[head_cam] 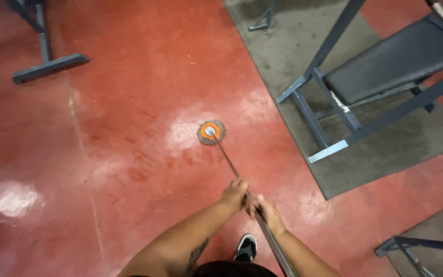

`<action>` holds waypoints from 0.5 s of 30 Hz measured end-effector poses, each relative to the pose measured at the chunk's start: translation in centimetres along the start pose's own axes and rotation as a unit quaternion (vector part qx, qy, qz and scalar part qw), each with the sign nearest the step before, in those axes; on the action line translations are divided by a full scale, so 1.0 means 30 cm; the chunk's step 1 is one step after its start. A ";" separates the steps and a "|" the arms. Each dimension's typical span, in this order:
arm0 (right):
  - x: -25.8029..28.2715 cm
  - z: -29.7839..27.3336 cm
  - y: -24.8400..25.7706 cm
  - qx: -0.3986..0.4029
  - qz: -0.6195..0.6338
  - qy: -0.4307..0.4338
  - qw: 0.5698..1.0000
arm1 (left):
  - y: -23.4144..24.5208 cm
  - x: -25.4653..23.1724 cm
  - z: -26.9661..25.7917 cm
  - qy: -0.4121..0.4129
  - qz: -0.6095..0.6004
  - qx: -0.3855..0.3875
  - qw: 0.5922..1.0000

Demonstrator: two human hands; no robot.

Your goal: The recorder is mopping the red floor in a gym environment using a mop.

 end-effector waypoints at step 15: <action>0.134 -0.358 0.408 -0.068 0.017 0.039 0.997 | -0.202 -0.579 0.110 -0.028 -0.140 0.164 0.976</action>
Point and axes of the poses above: each hand's wrist, its own z-axis towards the middle knuckle, its own y-axis out of the back of the hand, x = y × z, the point moved 2 cm from there along z, towards the middle knuckle, and after that the axes turned 14 degrees about -z, right-handed, at the moved point
